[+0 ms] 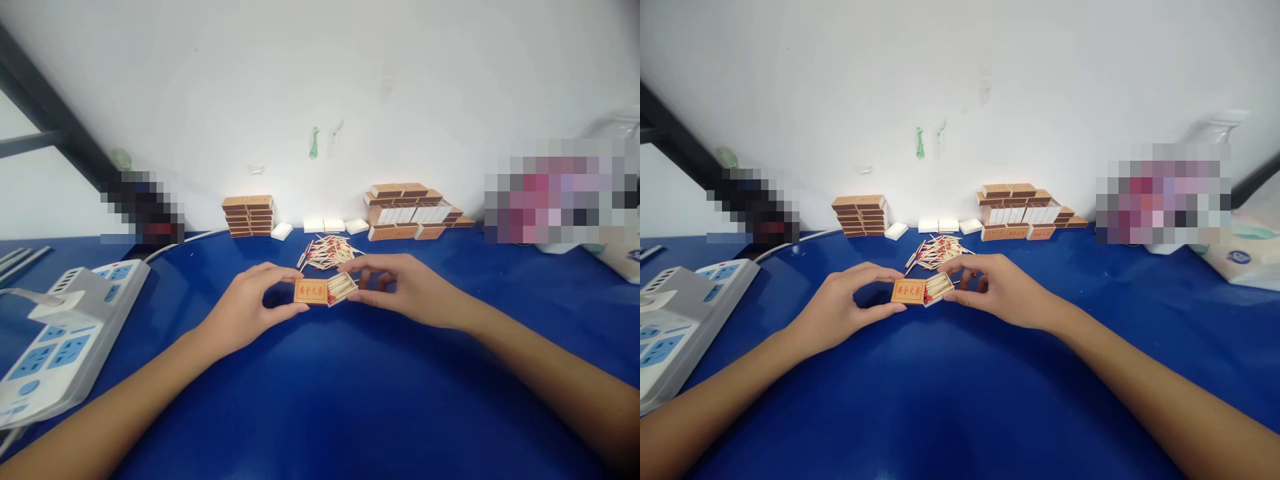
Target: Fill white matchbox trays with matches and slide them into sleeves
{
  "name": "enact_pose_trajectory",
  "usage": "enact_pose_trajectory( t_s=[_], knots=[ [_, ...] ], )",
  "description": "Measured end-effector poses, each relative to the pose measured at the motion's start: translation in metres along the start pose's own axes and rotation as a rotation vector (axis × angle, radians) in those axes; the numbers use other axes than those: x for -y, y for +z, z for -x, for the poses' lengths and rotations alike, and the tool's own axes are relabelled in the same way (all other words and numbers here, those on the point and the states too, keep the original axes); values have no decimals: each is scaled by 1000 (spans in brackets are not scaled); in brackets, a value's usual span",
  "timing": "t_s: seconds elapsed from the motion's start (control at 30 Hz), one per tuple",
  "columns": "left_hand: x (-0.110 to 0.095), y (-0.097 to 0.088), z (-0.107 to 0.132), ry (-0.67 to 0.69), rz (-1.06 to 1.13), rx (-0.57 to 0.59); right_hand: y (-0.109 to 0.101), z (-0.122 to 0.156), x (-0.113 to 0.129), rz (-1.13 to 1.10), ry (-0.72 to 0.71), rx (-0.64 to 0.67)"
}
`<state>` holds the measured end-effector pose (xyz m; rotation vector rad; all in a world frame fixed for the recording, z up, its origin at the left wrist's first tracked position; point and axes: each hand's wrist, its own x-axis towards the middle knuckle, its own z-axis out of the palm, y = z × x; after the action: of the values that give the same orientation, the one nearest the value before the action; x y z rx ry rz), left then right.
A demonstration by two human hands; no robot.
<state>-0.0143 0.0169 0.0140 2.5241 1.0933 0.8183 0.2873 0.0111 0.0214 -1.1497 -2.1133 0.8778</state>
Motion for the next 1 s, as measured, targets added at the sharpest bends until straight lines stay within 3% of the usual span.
enact_pose_trajectory(
  t_s=[0.33,0.7,0.8,0.93,1.0],
  knots=[
    [-4,-3,-4,-193,298,-37,1,3,6,-10,-12,-171],
    [-9,-2,-4,-161,315,-72,9,5,11,-30,12,-199],
    [-11,-1,-3,-184,307,-118,18,6,17,-96,36,-218],
    [-14,2,-2,-213,290,-241,32,12,27,-160,27,-419],
    [-16,4,-1,-221,289,-280,39,14,32,-132,1,-403]
  ],
)
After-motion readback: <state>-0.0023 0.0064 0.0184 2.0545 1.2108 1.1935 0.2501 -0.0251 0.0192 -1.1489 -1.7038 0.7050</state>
